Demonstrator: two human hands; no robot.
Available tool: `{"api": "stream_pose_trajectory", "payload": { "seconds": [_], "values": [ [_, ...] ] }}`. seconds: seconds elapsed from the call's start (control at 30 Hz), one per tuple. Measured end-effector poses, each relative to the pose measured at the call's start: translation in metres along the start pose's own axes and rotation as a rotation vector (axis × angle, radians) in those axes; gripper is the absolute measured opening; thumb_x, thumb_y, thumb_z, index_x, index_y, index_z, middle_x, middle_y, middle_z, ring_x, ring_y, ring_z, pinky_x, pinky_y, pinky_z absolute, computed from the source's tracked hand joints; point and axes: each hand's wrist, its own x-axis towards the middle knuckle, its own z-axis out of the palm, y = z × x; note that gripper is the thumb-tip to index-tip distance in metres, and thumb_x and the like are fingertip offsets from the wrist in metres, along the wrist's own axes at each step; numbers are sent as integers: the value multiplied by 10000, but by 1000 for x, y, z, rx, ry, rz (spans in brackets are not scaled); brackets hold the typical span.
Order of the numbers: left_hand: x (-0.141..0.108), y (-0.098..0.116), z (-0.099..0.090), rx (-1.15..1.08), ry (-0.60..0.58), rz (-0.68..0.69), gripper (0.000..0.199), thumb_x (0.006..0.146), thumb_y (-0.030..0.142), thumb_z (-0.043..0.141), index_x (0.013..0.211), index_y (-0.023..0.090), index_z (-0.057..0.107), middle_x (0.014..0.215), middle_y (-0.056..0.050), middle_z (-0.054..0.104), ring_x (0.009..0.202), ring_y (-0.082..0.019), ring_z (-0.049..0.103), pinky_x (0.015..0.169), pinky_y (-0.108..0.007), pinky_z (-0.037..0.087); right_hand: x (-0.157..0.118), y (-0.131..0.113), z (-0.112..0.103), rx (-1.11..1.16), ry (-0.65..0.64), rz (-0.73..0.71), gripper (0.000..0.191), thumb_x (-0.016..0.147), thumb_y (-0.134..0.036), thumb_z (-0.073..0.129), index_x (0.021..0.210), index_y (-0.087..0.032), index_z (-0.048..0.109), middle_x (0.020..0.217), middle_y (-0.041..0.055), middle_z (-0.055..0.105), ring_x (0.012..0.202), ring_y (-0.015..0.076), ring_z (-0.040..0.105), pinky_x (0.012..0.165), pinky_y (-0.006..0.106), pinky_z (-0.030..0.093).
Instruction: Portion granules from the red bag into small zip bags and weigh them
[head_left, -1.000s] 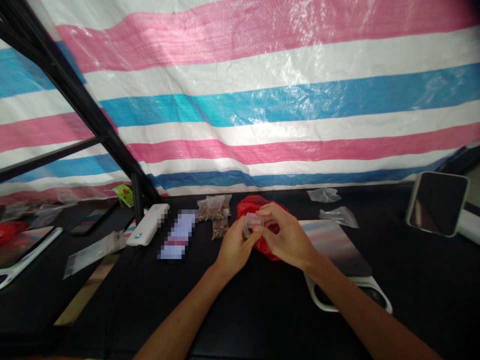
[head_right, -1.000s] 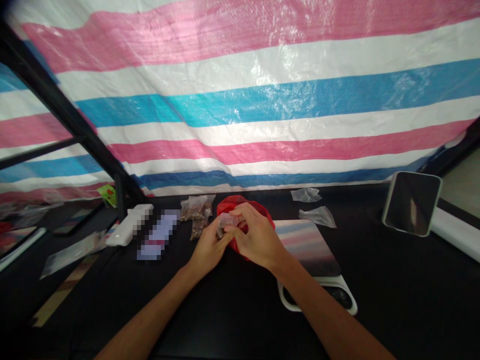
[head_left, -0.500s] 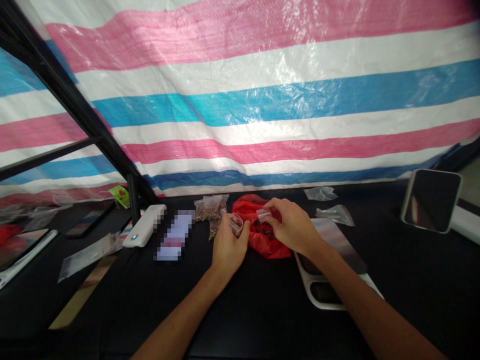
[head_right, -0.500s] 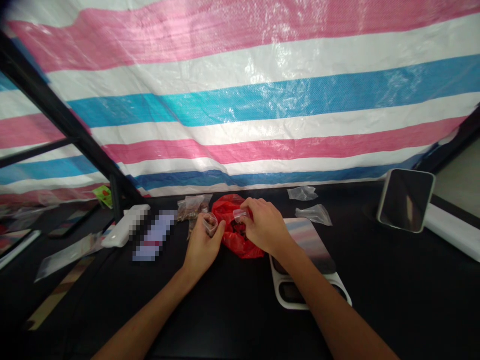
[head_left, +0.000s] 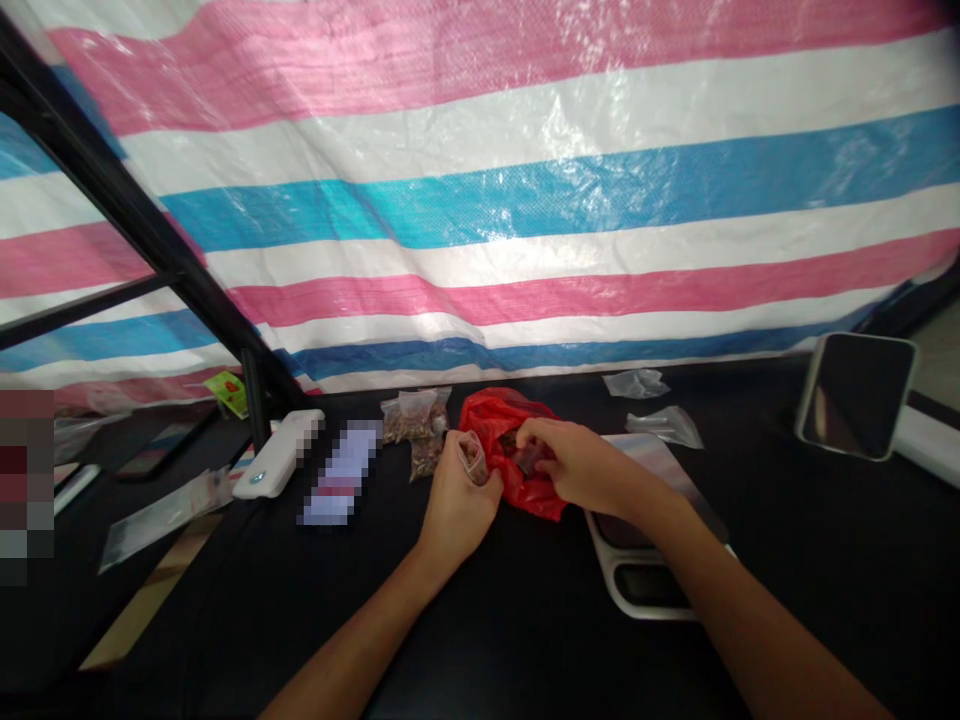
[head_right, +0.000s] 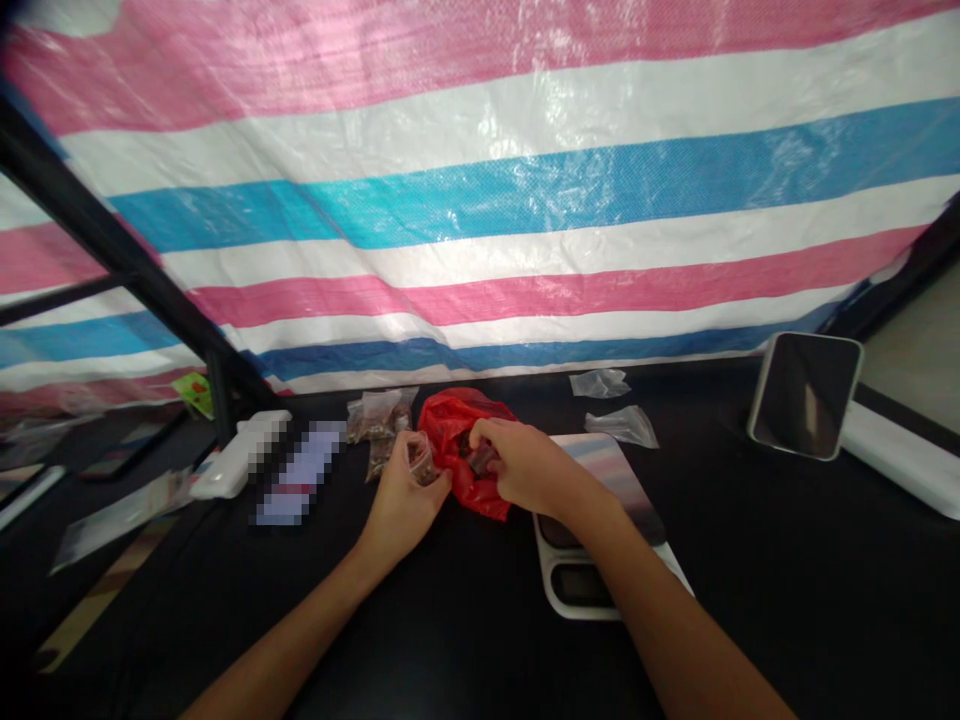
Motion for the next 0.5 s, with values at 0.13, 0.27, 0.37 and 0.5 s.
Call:
{"api": "stream_pose_trajectory", "payload": {
  "seconds": [0.13,0.27,0.37,0.5],
  "values": [
    [5,-1,2,-177,-22,-51,313,758,175,703,906,229,432,823,55,525,702,-101,545,668,-222,439,3,5,4,38,7,-19,454,747,14,602,1107,-251,680,1011,21,742,868,196,680,774,286,460],
    [8,-2,2,-262,-25,-111,343,717,152,719,893,226,434,788,70,510,650,-87,516,656,-221,439,6,8,8,82,61,-36,373,817,-19,597,1100,-224,729,1075,65,734,909,202,681,826,309,496],
    [8,-3,0,-226,4,-72,302,750,156,690,900,226,437,794,60,501,666,-98,514,670,-234,444,5,6,7,123,13,-23,335,815,-17,584,1021,-235,733,955,26,739,820,184,667,747,292,484],
    [7,-1,-5,2,115,85,207,840,215,667,873,223,462,789,40,474,681,-118,478,662,-243,412,2,0,1,113,3,43,319,790,-25,597,999,-248,690,912,-8,738,788,172,656,702,274,435]
  ]
}}
